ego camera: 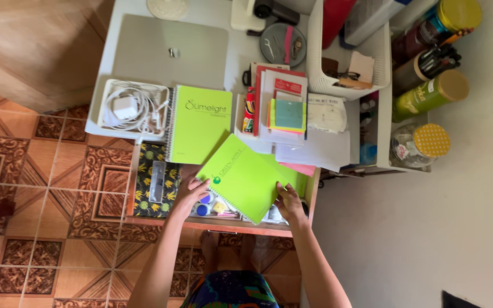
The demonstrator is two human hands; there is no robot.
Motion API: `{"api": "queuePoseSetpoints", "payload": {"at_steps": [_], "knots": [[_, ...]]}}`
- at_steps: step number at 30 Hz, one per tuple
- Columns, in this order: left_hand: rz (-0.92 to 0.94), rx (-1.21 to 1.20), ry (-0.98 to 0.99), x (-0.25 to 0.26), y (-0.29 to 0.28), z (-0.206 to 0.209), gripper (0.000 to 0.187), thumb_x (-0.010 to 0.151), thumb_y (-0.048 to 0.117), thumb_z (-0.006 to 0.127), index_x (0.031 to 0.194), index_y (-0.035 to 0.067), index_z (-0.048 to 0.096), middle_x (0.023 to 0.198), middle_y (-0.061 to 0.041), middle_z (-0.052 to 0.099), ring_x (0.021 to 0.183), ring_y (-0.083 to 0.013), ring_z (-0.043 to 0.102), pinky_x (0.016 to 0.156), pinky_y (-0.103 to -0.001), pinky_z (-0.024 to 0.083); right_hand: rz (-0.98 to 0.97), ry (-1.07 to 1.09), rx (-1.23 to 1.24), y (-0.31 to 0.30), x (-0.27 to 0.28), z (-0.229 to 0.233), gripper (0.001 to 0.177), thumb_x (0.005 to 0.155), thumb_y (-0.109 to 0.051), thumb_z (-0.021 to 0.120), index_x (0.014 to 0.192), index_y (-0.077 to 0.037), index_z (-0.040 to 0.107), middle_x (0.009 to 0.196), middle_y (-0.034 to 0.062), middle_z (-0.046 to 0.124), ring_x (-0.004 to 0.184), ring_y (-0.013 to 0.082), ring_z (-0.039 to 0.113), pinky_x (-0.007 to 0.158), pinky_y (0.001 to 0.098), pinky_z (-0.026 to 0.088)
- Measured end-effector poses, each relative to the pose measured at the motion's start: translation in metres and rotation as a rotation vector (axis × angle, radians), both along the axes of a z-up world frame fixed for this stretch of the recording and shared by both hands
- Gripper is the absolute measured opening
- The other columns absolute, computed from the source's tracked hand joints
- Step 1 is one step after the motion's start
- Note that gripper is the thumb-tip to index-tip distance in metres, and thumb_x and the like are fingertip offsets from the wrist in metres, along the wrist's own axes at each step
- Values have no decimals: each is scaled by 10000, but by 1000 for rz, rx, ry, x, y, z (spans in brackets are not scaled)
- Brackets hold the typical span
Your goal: The person sorts through various items on a desk and in a drawer, including notebooks, sticky notes, and stationery, moving them to different positions and placing some into the drawer.
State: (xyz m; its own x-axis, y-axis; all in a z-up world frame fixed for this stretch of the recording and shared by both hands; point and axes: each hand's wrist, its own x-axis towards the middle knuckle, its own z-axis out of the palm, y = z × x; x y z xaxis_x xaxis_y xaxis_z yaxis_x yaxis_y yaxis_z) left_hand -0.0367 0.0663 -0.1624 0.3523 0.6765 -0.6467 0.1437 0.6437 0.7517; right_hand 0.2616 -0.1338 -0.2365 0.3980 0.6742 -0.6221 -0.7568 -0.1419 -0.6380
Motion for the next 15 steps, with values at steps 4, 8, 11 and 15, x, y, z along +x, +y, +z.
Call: {"api": "queuePoseSetpoints", "payload": {"at_steps": [4, 8, 11, 15], "knots": [[35, -62, -166, 10, -17, -38, 422, 918, 264, 802, 1242, -2, 751, 1164, -220, 722, 989, -264, 630, 828, -367, 527, 56, -74, -59, -21, 8, -8, 223, 1020, -146, 610, 1234, -97, 653, 1043, 37, 704, 897, 179, 665, 796, 399, 601], [-71, -60, 127, 8, -41, -52, 398, 873, 248, 787, 1253, 139, 743, 1038, -150, 721, 856, -206, 614, 758, -309, 525, 68, -168, -104, -37, 9, 1, 221, 1003, -155, 614, 1192, -55, 669, 1003, 64, 724, 842, 187, 697, 727, 396, 629], [2, 7, -48, 4, -62, -62, 354, 790, 175, 813, 1125, 77, 751, 1044, -38, 790, 887, -142, 749, 832, -255, 587, 98, -279, -193, -44, 15, 1, 244, 976, -154, 642, 1185, -35, 683, 994, 80, 736, 809, 181, 717, 689, 375, 659], [-127, 156, 136, 19, -70, -75, 316, 807, 146, 836, 1104, 45, 795, 1060, -151, 731, 781, -167, 664, 751, -232, 601, 156, -447, -339, -46, 42, -20, 305, 963, -168, 680, 1235, -30, 692, 977, 94, 740, 732, 171, 669, 627, 336, 608]]}}
